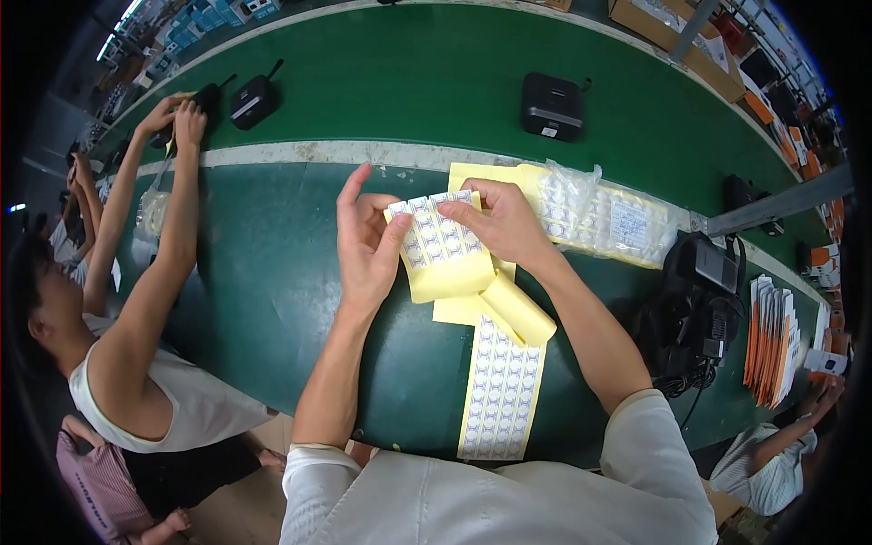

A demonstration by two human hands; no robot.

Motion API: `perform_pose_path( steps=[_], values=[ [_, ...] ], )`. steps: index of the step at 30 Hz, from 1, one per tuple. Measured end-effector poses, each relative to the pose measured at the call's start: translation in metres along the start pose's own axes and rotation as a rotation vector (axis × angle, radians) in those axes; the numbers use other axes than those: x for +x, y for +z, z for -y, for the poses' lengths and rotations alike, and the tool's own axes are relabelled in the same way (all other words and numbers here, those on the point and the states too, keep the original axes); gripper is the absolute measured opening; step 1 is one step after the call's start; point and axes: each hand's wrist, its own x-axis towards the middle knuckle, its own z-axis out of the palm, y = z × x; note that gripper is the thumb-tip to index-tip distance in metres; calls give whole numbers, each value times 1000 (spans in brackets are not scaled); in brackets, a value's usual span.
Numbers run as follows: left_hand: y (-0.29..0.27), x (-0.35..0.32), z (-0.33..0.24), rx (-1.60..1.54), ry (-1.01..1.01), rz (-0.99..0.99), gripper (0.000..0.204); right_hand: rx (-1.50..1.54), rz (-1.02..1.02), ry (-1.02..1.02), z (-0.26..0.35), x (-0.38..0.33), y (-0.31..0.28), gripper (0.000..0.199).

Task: The person applies identification and warranty stickers to small black electronic devices by hand, peeling the stickers from their yellow backing paper and pressing them onto the devices.

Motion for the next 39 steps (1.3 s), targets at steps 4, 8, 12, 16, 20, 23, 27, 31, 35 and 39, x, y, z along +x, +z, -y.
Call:
perform_pose_path(
  steps=[4,8,12,16,20,23,27,31,35,39],
  values=[
    [-13,-1,4,139,33,62,59,-62,-27,-26,-6,2,1,37],
    [-12,-3,2,103,-13,41,58,-86,25,98,3,1,0,25],
    [-10,-3,4,133,-4,50,57,-64,34,121,6,2,-3,25],
    [-9,-3,6,95,-18,29,54,-39,38,125,6,2,-2,25],
    [-10,-3,6,82,-28,28,54,-42,59,157,7,3,-3,24],
    [-11,-2,8,88,-30,45,54,127,48,7,-6,6,-5,23],
    [-20,-1,10,189,-41,95,54,-45,33,76,2,5,-8,24],
    [-17,3,13,106,-26,63,55,-159,66,41,5,5,-8,25],
    [-20,5,12,177,-36,57,54,-138,93,48,1,6,-5,23],
    [-18,5,14,151,-19,46,53,-148,123,76,-3,9,-10,22]
  ],
)
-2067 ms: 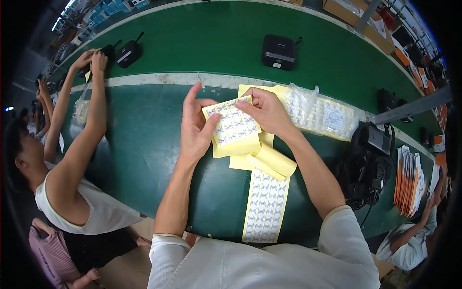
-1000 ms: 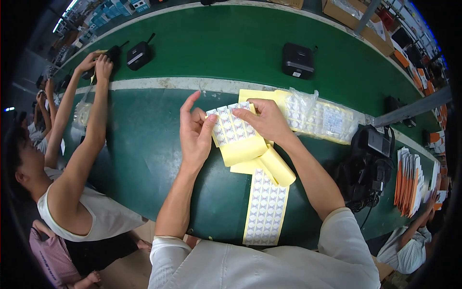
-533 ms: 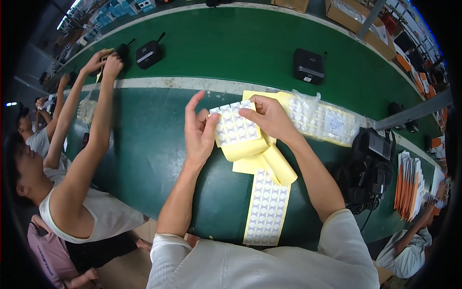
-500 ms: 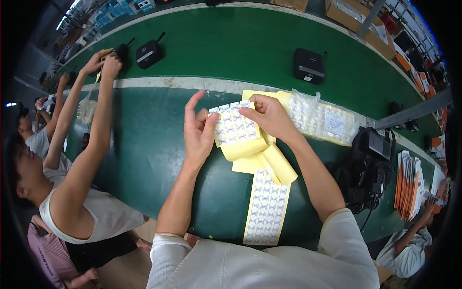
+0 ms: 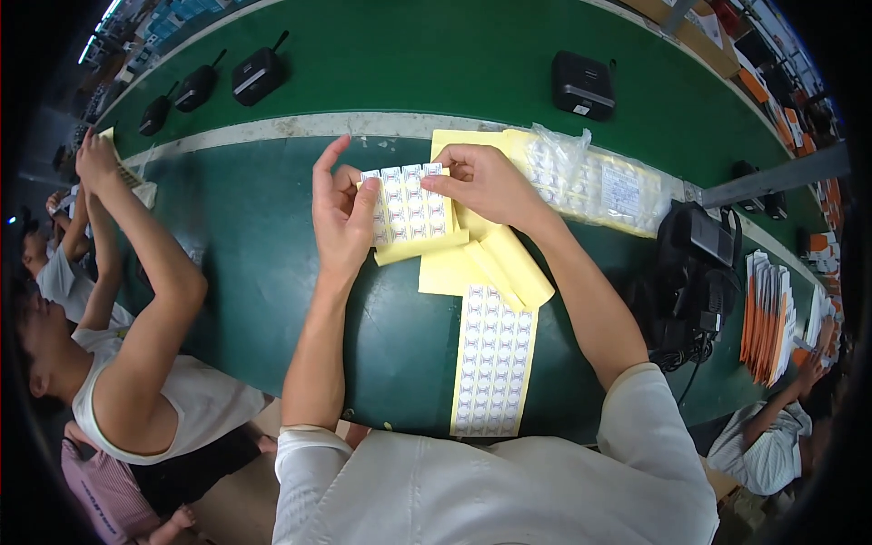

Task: The person applies identification and warranty stickers to small black electronic devices by hand, peeling the stickers from their yellow backing paper and pressing them onto the devices.

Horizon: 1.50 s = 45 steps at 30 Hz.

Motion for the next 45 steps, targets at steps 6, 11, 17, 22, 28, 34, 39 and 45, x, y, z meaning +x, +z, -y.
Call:
perform_pose_path(
  steps=[6,11,17,22,28,34,39,45],
  values=[
    [4,0,-3,23,-30,-51,41,-130,23,30,3,-3,-3,23],
    [-5,2,10,-75,-48,-218,12,-362,48,-86,11,-9,-3,25],
    [-4,-2,2,-76,-26,-132,9,-220,-186,-366,11,-8,2,18],
    [3,-5,-6,68,197,11,3,-129,-131,-458,25,-13,9,12],
    [5,-7,-8,197,221,45,3,-85,-100,-434,23,-14,11,9],
    [18,-11,-15,253,159,-161,12,1,-91,-439,21,-11,15,9],
    [12,-13,-12,63,23,-139,12,208,-63,-361,16,-9,13,8],
    [14,-14,-12,-111,7,-33,7,231,-30,-309,15,-9,15,8]
  ],
)
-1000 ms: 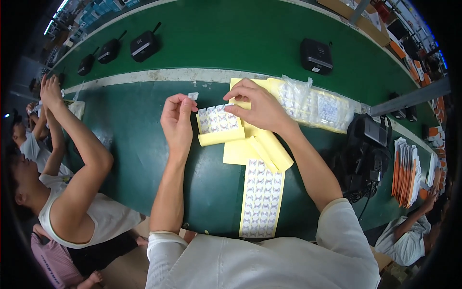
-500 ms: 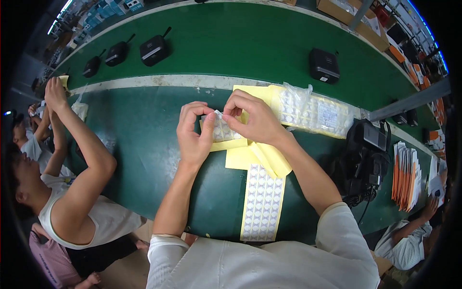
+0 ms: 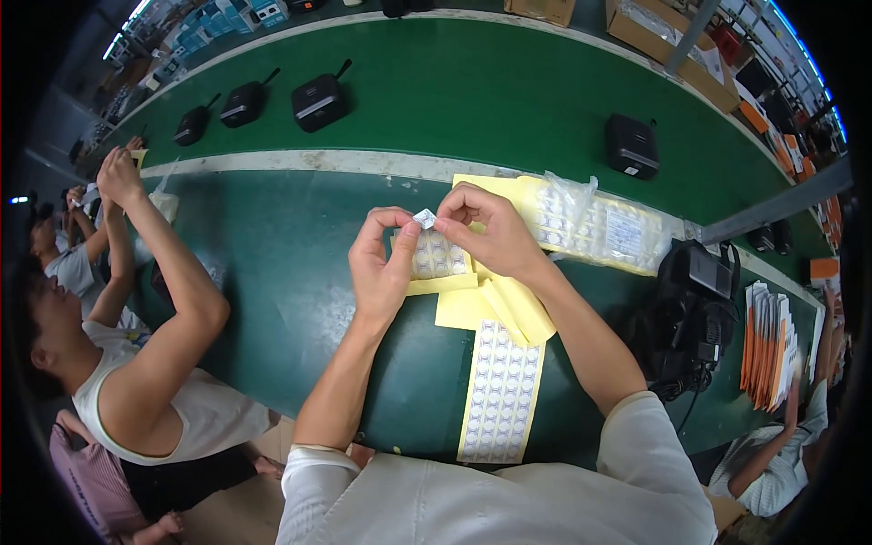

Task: The person applies identification and warranty stickers to small black electronic devices by hand, peeling the stickers from their yellow backing paper and pressing them onto the devices.

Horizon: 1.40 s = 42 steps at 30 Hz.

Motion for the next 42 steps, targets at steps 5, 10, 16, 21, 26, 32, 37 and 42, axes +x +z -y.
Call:
perform_pose_path(
  steps=[5,10,16,21,26,32,37,42],
  values=[
    [-1,2,0,-13,-3,-4,7,-21,8,7,0,2,1,8],
    [-1,1,4,5,20,-1,7,-38,11,47,1,1,2,8],
    [-1,-1,6,48,23,-61,6,-162,1,19,3,1,-2,16],
    [-9,4,15,-67,20,-171,8,-206,-46,104,6,2,-6,23],
    [-19,15,23,-167,-44,-253,9,-216,-122,62,7,17,-13,23],
    [-26,20,36,-257,-104,-316,10,-556,-42,-75,12,116,-16,31],
    [-24,19,37,-261,-151,-338,9,-1008,118,-223,-30,200,-13,76],
    [-21,17,36,-323,-169,-308,8,-1177,245,-267,-34,240,-1,92]
  ],
)
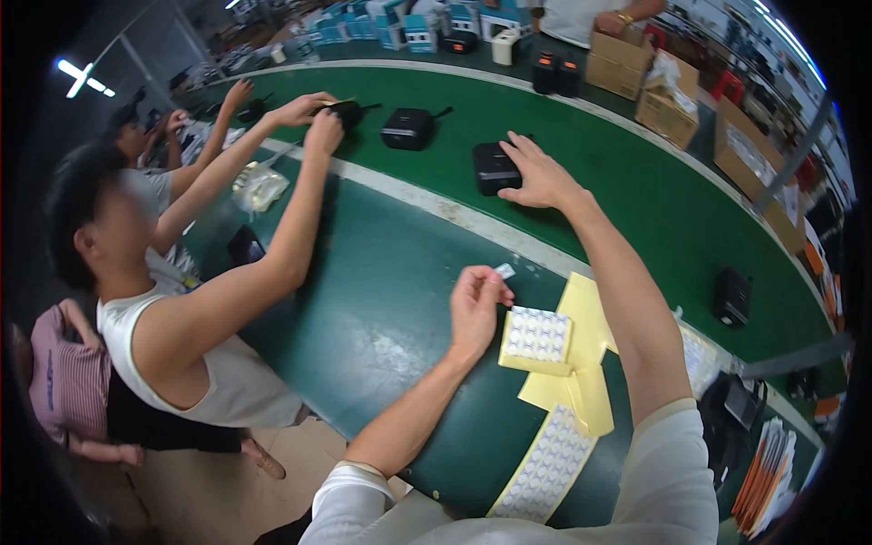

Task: The person applies identification and warranty stickers to small black electronic devices by hand, peeling the stickers from their yellow backing paper and pressing them onto the devices.

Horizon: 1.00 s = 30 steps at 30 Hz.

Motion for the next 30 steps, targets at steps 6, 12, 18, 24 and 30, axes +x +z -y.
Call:
perform_pose_path(
  steps=[6,12,18,24,30],
  values=[
    [0,0,-4,-20,-32,2,10,22,-17,-52,-1,10,6,88],
    [5,16,-14,26,-77,13,14,-80,3,35,4,4,-9,80],
    [21,62,-15,-145,-100,-23,18,62,30,76,-25,-4,0,84],
    [20,96,1,-276,-205,-80,16,259,68,288,-15,-22,-27,73],
    [42,107,10,-346,-259,-90,16,439,-12,370,-29,-31,-23,66]
  ],
)
